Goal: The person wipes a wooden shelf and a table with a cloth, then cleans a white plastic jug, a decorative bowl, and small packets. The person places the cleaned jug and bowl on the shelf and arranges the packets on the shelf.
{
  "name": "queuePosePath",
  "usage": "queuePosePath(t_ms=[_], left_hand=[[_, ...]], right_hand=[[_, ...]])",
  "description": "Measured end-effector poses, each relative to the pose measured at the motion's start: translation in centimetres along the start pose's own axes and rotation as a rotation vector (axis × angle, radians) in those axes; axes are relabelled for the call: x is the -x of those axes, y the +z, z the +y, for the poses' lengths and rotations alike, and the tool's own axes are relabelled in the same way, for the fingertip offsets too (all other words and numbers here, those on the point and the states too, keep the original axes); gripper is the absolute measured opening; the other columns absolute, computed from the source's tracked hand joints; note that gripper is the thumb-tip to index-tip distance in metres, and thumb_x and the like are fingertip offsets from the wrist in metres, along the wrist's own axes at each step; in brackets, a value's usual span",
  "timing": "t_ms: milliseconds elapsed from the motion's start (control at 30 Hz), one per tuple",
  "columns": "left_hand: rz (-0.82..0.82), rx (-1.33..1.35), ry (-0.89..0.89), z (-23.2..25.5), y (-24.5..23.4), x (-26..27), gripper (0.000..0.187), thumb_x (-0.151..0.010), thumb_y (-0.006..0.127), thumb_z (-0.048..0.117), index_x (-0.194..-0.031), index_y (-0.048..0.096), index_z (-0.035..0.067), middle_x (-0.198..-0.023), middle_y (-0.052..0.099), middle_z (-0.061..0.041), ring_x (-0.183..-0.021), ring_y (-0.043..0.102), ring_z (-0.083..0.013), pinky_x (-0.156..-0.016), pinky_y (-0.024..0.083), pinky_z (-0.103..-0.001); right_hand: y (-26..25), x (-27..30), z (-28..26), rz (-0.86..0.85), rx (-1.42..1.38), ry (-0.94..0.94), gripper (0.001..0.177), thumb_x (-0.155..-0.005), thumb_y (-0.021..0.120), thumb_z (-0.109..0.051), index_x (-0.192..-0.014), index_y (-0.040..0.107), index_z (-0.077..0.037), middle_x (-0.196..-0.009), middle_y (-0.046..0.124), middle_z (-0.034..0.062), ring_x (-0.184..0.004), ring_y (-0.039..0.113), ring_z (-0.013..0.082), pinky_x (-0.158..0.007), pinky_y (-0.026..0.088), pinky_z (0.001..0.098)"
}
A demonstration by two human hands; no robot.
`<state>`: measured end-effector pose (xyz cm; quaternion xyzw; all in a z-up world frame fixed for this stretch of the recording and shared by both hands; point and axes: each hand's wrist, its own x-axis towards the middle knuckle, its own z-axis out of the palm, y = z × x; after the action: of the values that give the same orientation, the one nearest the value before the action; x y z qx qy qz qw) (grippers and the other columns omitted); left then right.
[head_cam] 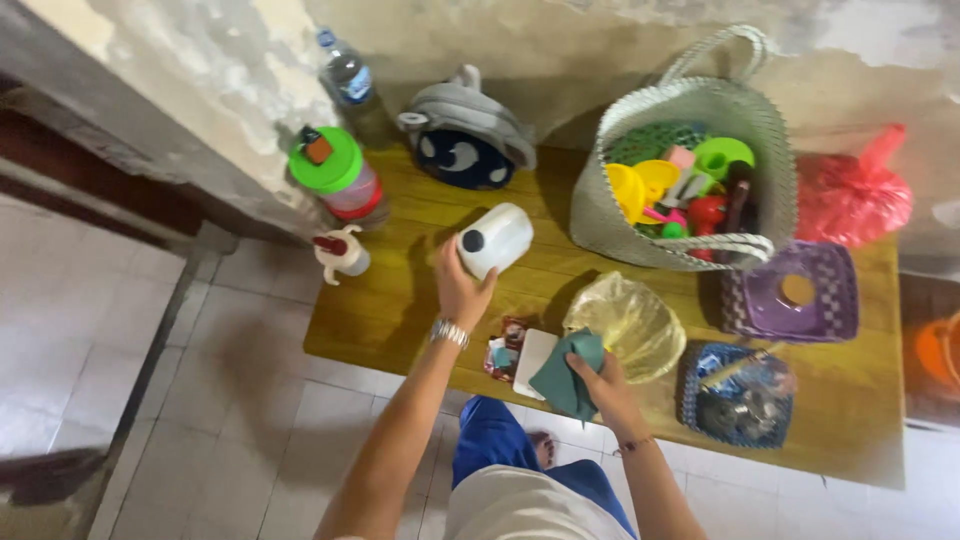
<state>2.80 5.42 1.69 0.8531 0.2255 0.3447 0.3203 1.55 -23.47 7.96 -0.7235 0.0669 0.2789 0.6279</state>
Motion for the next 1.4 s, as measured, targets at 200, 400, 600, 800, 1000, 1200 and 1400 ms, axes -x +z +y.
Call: queuePosePath(t_ms=[200, 400, 600, 800, 1000, 1200, 1400], left_hand=[[-0.365, -0.015, -0.134, -1.6, 1.0, -4.4, 0.114, -0.066, 0.090, 0.029, -0.159, 0.027, 0.010, -0.152, 0.041, -0.027, -0.140, 0.042, -0.0485, -0.110, 0.031, -0.074], [-0.327, -0.081, -0.036, -0.5, 2.1, -0.7, 0.078, -0.062, 0.090, 0.040, -0.129, 0.055, 0.022, -0.136, 0.058, -0.007, -0.120, 0.064, -0.0301, -0.096, 0.049, -0.051], [-0.033, 0.144, 0.333, 5.5, -1.2, 6.6, 0.058, -0.060, 0.093, 0.033, -0.106, 0.067, 0.010, -0.130, 0.067, -0.015, -0.117, 0.068, -0.0355, -0.098, 0.054, -0.045], [-0.434, 0.345, 0.776, 7.8, -0.1, 11.5, 0.051, -0.091, 0.074, 0.036, -0.131, 0.067, 0.006, -0.155, 0.050, -0.018, -0.144, 0.043, -0.0466, -0.111, 0.044, -0.050], [-0.743, 0.220, 0.878, 1.8, 9.4, 14.6, 0.072, -0.073, 0.071, 0.009, -0.144, 0.056, 0.005, -0.166, 0.031, -0.017, -0.149, 0.032, -0.0456, -0.120, 0.039, -0.046], [-0.898, 0.059, 0.738, 5.7, 5.8, 13.4, 0.063, -0.084, 0.066, 0.019, -0.144, 0.049, 0.010, -0.169, 0.021, -0.009, -0.154, 0.020, -0.0418, -0.120, 0.037, -0.051], [-0.527, 0.262, 0.666, 9.8, -0.7, 13.9, 0.069, -0.074, 0.057, 0.022, -0.140, 0.050, 0.002, -0.153, 0.046, -0.026, -0.143, 0.045, -0.0451, -0.119, 0.038, -0.060]], right_hand=[[5.0, -1.5, 0.0, -0.164, 0.009, -0.076, 0.028, -0.087, 0.083, -0.024, -0.108, 0.078, -0.006, -0.097, 0.072, 0.0086, -0.095, 0.061, 0.0226, -0.089, 0.049, 0.0417], [4.5, 0.3, -3.4, -0.074, 0.135, 0.197, 0.074, -0.085, 0.080, -0.050, -0.143, 0.061, -0.008, -0.140, 0.063, 0.0224, -0.138, 0.052, 0.0397, -0.111, 0.041, 0.0561], [-0.8, -1.6, 2.8, 0.063, -0.401, 0.204, 0.067, -0.099, 0.065, -0.041, -0.151, 0.049, -0.002, -0.153, 0.045, 0.0301, -0.148, 0.033, 0.0468, -0.120, 0.024, 0.0619], [-9.4, -2.3, 10.6, 0.146, -0.904, 0.312, 0.066, -0.107, 0.033, -0.060, -0.152, 0.050, -0.015, -0.153, 0.052, 0.0119, -0.143, 0.044, 0.0346, -0.121, 0.029, 0.0522], [-9.9, 0.7, 9.6, 0.411, -0.143, 0.090, 0.027, -0.092, 0.080, -0.030, -0.091, 0.074, -0.004, -0.075, 0.063, 0.0082, -0.073, 0.058, 0.0223, -0.067, 0.048, 0.0387], [-10.3, 4.2, 8.1, 0.422, -0.113, 0.009, 0.020, -0.092, 0.078, -0.023, -0.090, 0.071, -0.005, -0.076, 0.059, 0.0050, -0.074, 0.054, 0.0201, -0.069, 0.045, 0.0374], [-12.7, 4.2, 12.0, 0.203, -0.427, 0.054, 0.018, -0.092, 0.070, -0.016, -0.101, 0.071, 0.000, -0.091, 0.072, 0.0090, -0.077, 0.065, 0.0192, -0.068, 0.051, 0.0329]])
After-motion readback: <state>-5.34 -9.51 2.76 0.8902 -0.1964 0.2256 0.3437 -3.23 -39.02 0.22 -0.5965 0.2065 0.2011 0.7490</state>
